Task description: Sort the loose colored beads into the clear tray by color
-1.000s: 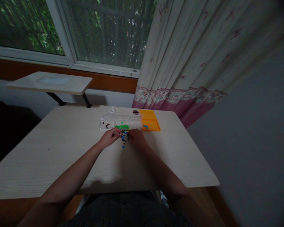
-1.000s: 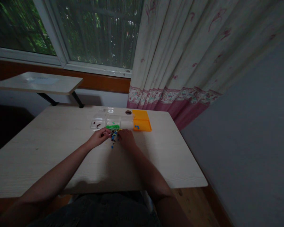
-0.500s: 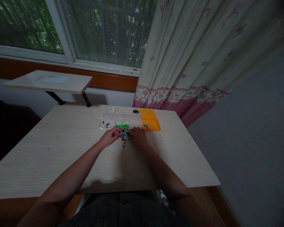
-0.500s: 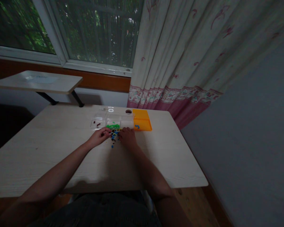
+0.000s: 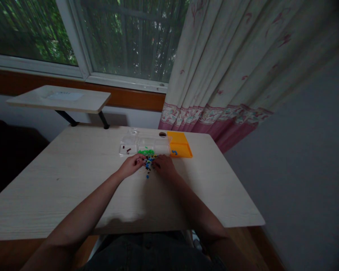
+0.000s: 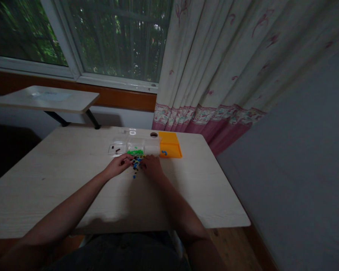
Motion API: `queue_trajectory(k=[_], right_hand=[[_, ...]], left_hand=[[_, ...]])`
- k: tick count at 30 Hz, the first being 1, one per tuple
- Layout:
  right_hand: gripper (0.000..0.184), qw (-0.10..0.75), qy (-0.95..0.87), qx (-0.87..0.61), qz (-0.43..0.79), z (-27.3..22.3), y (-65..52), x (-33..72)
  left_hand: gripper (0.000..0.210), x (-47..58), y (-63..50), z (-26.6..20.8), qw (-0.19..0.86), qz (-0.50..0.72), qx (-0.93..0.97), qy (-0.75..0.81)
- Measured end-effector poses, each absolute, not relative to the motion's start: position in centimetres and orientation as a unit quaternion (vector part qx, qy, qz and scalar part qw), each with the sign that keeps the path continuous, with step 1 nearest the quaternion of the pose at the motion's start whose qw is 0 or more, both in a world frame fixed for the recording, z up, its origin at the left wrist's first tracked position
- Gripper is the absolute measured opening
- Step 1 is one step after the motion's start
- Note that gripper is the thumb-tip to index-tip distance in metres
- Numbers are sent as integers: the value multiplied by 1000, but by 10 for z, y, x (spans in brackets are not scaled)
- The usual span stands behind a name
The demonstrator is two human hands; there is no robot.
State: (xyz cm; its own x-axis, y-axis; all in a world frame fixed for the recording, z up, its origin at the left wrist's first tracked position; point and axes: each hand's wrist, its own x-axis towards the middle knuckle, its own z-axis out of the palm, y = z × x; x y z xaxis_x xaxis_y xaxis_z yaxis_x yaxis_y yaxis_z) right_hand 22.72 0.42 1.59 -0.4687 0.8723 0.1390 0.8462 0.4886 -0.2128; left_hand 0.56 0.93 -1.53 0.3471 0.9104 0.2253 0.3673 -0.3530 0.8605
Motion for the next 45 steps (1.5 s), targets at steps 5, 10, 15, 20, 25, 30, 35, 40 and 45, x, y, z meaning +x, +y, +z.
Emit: queue_trajectory(k=[5, 10, 15, 20, 25, 30, 35, 40, 45], right_hand=[[17, 74, -868, -490, 20, 24, 1, 226], [15, 99, -868, -485, 41, 21, 2, 226], [13, 122, -859, -492, 73, 16, 4, 225], [11, 123, -856, -495, 78, 15, 5, 225], [15, 124, -851, -506, 64, 16, 5, 228], [14, 108, -853, -508, 53, 17, 5, 229], [13, 122, -854, -501, 67, 16, 7, 230], [9, 141, -858, -487, 79, 11, 6, 229], [10, 179, -857, -476, 82, 8, 12, 231]], left_hand=[[35, 7, 8, -12, 368, 367, 735, 436], [34, 7, 6, -7, 358, 368, 739, 437], [34, 8, 4, -5, 349, 369, 741, 440], [33, 7, 6, -8, 353, 364, 743, 437], [34, 7, 6, -8, 350, 362, 744, 439], [35, 7, 5, -8, 354, 364, 743, 436], [34, 7, 5, -8, 354, 367, 741, 437], [34, 5, 5, -9, 350, 364, 744, 437], [34, 4, 6, -12, 341, 362, 748, 439]])
